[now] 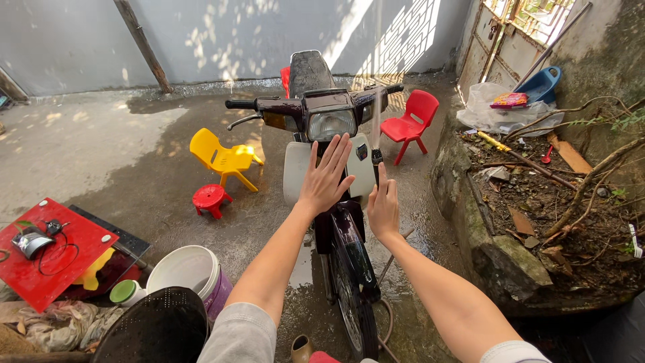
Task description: The person washes a motorcycle and a plastic panel with water from a hose. They rinse the components and the motorcycle's frame while using their hands to rub the surfaces.
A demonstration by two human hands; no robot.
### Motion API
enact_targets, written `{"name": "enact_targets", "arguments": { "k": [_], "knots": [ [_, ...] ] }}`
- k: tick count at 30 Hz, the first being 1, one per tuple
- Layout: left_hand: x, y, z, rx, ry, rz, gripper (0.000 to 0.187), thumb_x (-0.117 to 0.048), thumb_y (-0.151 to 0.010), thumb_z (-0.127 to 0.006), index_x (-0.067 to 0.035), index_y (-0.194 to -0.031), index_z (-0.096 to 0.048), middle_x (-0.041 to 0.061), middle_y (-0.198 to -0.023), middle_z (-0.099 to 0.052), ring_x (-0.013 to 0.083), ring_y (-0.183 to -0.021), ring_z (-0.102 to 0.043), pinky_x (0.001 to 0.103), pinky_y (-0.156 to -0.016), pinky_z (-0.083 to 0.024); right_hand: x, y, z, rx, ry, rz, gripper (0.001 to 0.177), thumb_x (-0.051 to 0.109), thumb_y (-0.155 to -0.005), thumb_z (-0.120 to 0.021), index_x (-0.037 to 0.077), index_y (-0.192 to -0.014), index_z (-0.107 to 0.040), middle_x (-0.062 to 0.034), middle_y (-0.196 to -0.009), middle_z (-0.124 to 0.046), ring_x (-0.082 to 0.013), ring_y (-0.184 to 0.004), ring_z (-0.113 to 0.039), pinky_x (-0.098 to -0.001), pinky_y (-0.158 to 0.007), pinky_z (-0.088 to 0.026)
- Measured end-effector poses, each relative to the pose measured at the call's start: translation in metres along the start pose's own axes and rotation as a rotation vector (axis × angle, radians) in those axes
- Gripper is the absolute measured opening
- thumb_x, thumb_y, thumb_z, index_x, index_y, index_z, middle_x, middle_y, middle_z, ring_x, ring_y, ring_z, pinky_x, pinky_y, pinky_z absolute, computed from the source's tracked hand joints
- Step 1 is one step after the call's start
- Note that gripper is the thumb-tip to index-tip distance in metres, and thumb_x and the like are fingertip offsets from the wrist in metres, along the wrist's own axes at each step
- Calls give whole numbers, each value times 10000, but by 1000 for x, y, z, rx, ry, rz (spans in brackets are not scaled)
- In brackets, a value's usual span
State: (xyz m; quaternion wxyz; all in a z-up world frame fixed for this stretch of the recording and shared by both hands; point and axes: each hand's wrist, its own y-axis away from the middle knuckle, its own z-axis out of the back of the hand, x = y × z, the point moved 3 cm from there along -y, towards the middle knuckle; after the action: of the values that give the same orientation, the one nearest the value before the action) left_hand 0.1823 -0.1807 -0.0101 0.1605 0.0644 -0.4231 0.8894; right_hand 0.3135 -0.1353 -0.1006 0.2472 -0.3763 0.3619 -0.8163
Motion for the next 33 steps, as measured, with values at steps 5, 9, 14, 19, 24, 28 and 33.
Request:
{"name": "enact_targets", "arguments": {
  "k": [5, 9, 14, 19, 24, 28, 33],
  "knots": [
    [3, 0, -4, -4, 9, 8, 599, -445, -944, -243, -84, -1422, -222, 73, -1492, -185, 202, -1378, -156, 491, -1109, -40, 2, -8, 5, -23, 16, 12, 515, 63, -927, -323, 106, -1423, -190, -84, -852, -383, -254, -697, -484, -341, -482, -469],
    [6, 1, -6, -15, 12, 32, 603, -444, -949, -244, -86, -1433, -196, 74, -1498, -159, 211, -1384, -137, 482, -1111, -32, 11, -13, 12, -24, 3, 33, 489, 42, -937, -304, 88, -1411, -196, -105, -844, -377, -269, -674, -468, -335, -465, -474],
    [8, 4, -2, -2, -7, 45, 607, -440, -949, -264, -77, -1432, -196, 85, -1499, -151, 216, -1385, -132, 480, -1111, -41, 7, -20, 6, 9, 36, 22, 462, 87, -939, -313, 106, -1391, -223, -57, -856, -364, -214, -675, -462, -303, -464, -456],
    [6, 11, -6, 10, -11, 54, 633, -464, -947, -261, -61, -1428, -189, 108, -1496, -151, 219, -1384, -137, 473, -1114, -49, 5, -20, 1, 29, 98, -1, 408, 143, -949, -328, 103, -1350, -266, -30, -882, -363, -180, -690, -468, -279, -467, -449],
    [-1, 20, -8, 41, -26, 61, 652, -474, -939, -274, -46, -1424, -187, 122, -1492, -153, 215, -1383, -137, 449, -1124, -48, 0, -8, -1, 107, 50, -32, 353, 129, -959, -300, 93, -1310, -279, -48, -873, -359, -175, -609, -443, -262, -432, -409],
    [-4, 31, -15, 46, -5, 70, 652, -474, -943, -262, -37, -1421, -191, 133, -1488, -160, 225, -1380, -139, 446, -1123, -47, 0, 5, 5, 156, 0, -69, 393, 153, -963, -296, 124, -1353, -257, -52, -856, -366, -176, -567, -434, -284, -400, -408],
    [1, 28, -22, 101, -41, 86, 677, -498, -942, -193, -8, -1409, -193, 157, -1480, -160, 240, -1376, -139, 436, -1119, -44, 12, -7, 21, 375, 1, -68, 568, 36, -930, -358, 169, -1444, -154, -166, -861, -477, -262, -463, -529, -320, -392, -417]
  ]
}}
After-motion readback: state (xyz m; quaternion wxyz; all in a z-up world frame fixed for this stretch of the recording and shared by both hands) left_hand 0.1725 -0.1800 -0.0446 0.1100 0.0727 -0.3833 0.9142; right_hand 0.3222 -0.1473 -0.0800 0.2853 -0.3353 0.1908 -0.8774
